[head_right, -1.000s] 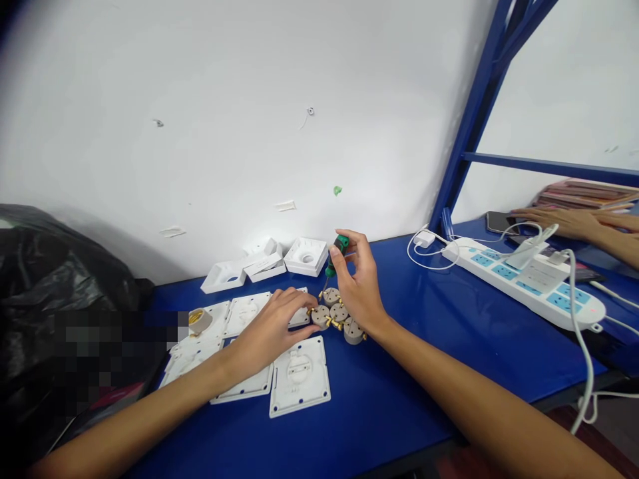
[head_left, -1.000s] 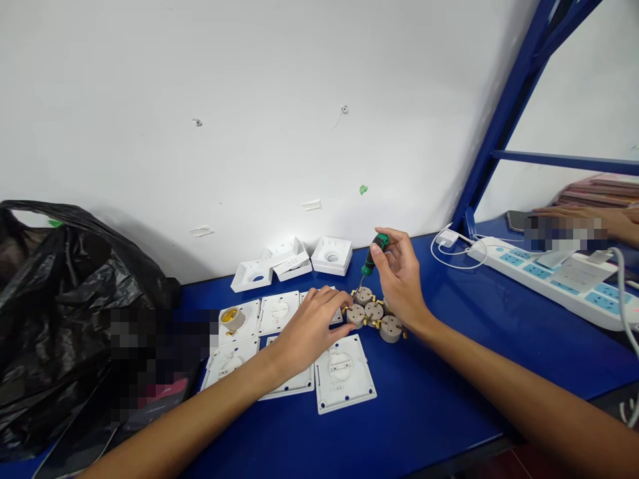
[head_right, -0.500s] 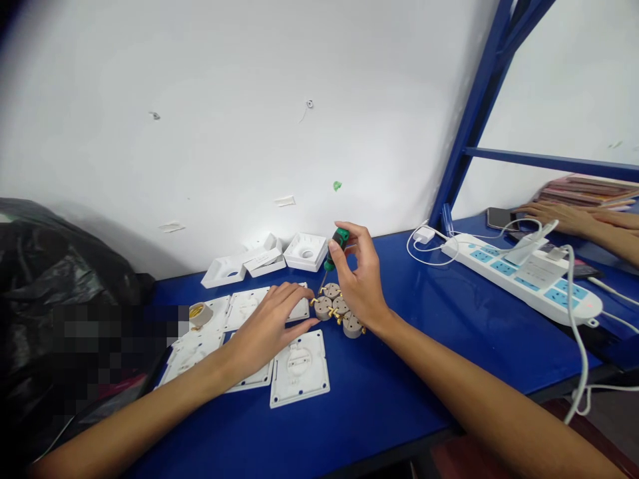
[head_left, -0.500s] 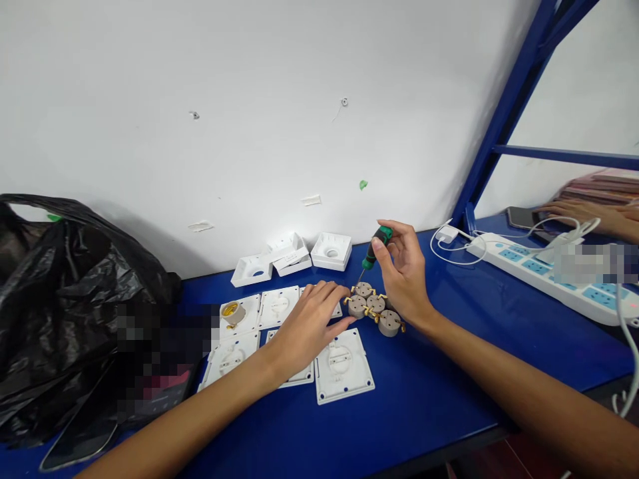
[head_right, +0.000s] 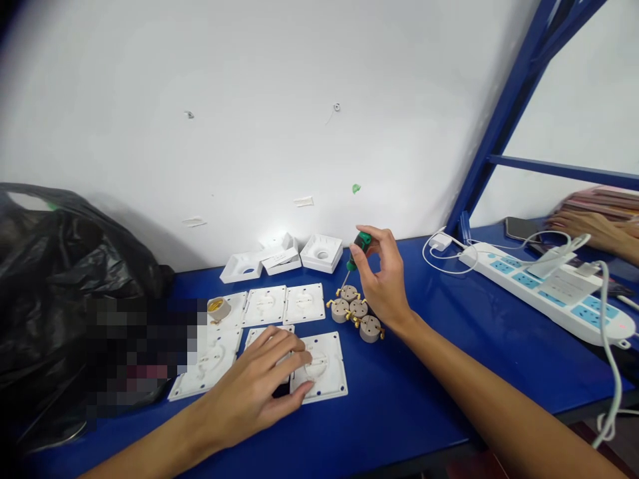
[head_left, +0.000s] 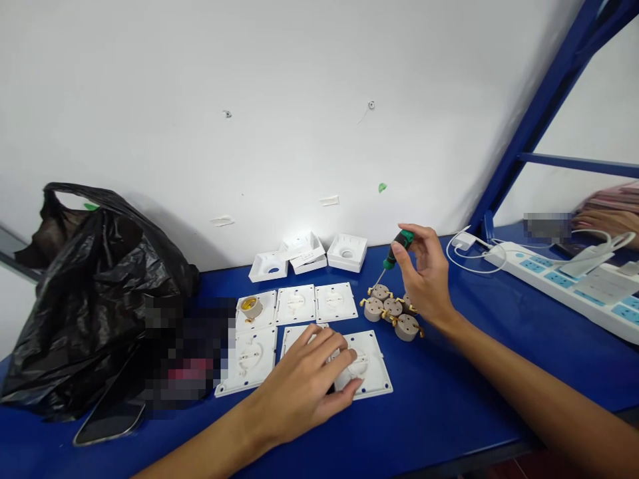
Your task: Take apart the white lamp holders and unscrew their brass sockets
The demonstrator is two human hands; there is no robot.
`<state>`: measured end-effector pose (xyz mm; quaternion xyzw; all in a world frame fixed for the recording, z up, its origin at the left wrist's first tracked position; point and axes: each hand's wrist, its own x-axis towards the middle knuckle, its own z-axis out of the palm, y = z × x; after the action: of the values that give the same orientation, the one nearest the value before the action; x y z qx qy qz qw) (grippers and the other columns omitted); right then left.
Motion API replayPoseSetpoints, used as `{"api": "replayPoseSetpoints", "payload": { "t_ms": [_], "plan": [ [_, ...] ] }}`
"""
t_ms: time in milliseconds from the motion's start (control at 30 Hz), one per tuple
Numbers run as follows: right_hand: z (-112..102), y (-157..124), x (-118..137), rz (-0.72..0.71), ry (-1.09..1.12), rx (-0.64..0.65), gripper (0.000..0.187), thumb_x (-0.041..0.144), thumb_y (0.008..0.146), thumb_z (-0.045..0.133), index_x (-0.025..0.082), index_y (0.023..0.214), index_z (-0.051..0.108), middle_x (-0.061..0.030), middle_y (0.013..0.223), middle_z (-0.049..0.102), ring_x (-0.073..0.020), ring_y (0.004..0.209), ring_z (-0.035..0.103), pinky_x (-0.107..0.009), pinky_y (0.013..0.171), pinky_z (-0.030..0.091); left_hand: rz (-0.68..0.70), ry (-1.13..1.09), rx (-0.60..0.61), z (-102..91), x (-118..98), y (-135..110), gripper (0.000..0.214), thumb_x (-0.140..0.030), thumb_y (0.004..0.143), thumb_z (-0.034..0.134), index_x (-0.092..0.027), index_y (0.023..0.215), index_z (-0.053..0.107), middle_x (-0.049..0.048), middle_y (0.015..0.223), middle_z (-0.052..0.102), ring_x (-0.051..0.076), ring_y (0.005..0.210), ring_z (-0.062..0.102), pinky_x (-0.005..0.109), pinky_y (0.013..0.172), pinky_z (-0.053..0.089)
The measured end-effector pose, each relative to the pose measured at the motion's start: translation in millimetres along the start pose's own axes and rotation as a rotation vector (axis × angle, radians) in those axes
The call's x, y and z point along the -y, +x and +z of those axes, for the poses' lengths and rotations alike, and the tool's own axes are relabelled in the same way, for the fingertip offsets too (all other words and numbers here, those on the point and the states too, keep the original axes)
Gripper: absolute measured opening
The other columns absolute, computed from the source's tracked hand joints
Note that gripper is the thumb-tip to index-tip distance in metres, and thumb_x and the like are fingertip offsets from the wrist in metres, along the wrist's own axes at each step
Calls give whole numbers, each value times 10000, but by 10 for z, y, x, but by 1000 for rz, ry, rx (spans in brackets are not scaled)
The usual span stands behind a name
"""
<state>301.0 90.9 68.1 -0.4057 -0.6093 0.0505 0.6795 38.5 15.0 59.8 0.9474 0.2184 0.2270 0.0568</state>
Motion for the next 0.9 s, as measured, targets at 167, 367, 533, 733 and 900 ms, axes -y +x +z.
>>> {"api": "replayPoseSetpoints", "payload": {
  "t_ms": [167,367,533,733,900],
  "plan": [
    [-34,23,22,-74,-110,13,269,296,1011,664,320,1278,685,-22,992,572,-221,910,595,-473,873,563,32,-27,35,2,33,-51,220,-368,1072,637,-184,1191,618,68,1069,682,245,1002,643,418,978,450],
    [-35,16,12,-48,-39,-34,283,298,999,686,315,1281,669,-20,1057,570,-199,891,591,-428,816,559,14,-28,57,2,80,-87,523,-604,949,760,-180,1229,637,80,1114,686,262,1027,667,436,1037,444],
    [-20,0,79,-76,-4,-32,280,304,999,690,311,1278,662,-13,1023,547,-182,838,574,-420,785,566,-26,-28,93,33,92,-96,519,-570,919,812,-204,1244,639,76,1140,697,269,1068,675,441,1077,433],
    [-21,-9,91,-101,-26,-27,270,314,996,683,319,1265,659,-10,988,543,-198,847,579,-430,775,574,-55,0,117,24,126,-103,374,-459,960,794,-197,1185,650,54,1090,685,256,1020,670,449,1070,427],
    [-21,-24,72,-66,1,-24,271,318,1000,689,318,1269,658,-8,999,543,-181,831,588,-412,782,591,-134,-10,109,-38,164,-96,346,-442,954,801,-226,1181,653,40,1109,688,252,1034,656,422,1049,448]
  ]
}}
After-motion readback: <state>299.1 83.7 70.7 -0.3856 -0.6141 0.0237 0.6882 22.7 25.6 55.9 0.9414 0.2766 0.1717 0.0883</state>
